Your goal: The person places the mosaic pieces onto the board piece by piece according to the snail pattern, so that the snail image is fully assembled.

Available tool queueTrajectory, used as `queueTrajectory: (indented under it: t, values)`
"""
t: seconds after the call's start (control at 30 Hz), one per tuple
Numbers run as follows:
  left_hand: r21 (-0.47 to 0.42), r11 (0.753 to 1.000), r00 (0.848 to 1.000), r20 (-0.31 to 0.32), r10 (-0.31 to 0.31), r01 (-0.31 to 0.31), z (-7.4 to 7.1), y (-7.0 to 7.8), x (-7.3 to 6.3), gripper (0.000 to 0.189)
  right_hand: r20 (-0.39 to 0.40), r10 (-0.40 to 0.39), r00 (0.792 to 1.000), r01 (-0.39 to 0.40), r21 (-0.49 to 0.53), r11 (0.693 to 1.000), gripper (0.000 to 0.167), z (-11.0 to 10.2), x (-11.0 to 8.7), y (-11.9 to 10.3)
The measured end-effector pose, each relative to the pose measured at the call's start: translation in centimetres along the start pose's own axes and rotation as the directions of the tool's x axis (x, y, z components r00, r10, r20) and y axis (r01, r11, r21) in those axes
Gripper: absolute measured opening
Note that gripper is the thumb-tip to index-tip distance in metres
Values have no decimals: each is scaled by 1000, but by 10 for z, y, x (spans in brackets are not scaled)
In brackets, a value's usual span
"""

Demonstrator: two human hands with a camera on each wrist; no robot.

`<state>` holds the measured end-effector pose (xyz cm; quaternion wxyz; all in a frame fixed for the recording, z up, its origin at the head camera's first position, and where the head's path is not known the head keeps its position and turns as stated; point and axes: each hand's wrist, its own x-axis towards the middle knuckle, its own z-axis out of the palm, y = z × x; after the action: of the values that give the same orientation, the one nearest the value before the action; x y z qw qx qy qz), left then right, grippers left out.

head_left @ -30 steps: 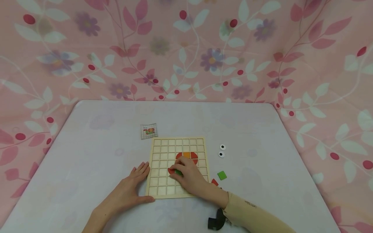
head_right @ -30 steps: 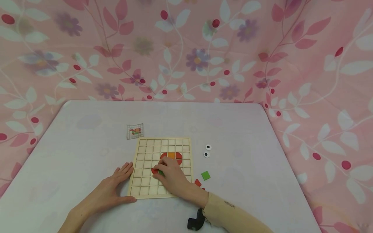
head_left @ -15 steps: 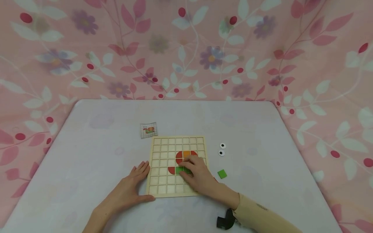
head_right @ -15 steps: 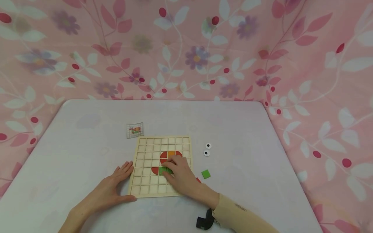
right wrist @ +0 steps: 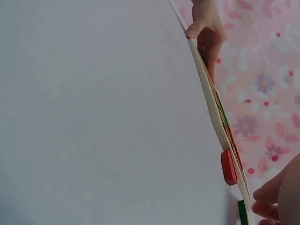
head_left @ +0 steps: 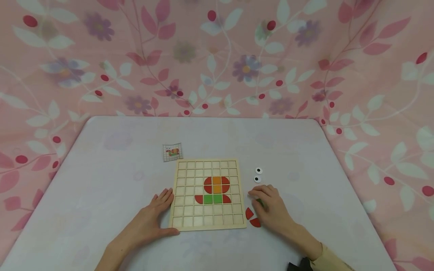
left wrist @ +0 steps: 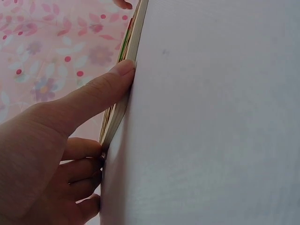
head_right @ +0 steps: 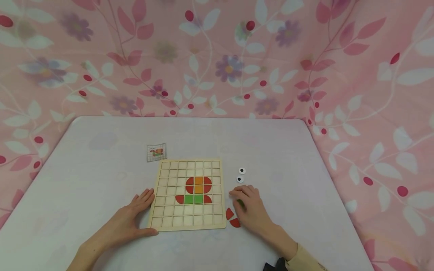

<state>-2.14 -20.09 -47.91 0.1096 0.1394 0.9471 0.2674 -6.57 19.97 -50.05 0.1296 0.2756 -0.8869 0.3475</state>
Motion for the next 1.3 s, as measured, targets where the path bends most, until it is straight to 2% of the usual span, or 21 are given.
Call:
queueTrajectory:
  t: [0.2, 0.4, 0.63, 1.0, 1.3]
  values:
    - [-6, 1000, 1000, -4, -3, 3, 0, 1, -1, 113, 7, -12, 1000, 12, 2, 1000, 36, -11, -16, 14]
    - [-11, 1000, 1000, -11, -1, 1, -1, 2, -2, 113, 14, -22, 1000, 22, 19, 1000, 46, -16, -22, 20]
    - [-7, 1000, 1000, -12, 0, 0, -1, 2, -2, 113, 25, -28, 999, 27, 21, 999, 43, -15, -23, 23]
    - [-3, 1000, 1000, 4, -11, 12, -2, 3, -1, 112, -11, -25, 1000, 26, 67, 997, 39, -7, -17, 22]
    - [1, 1000, 1000, 19, -12, 12, -3, 4, 1, 113, 5, 42, 999, -42, 102, 994, 35, 2, 1, 7]
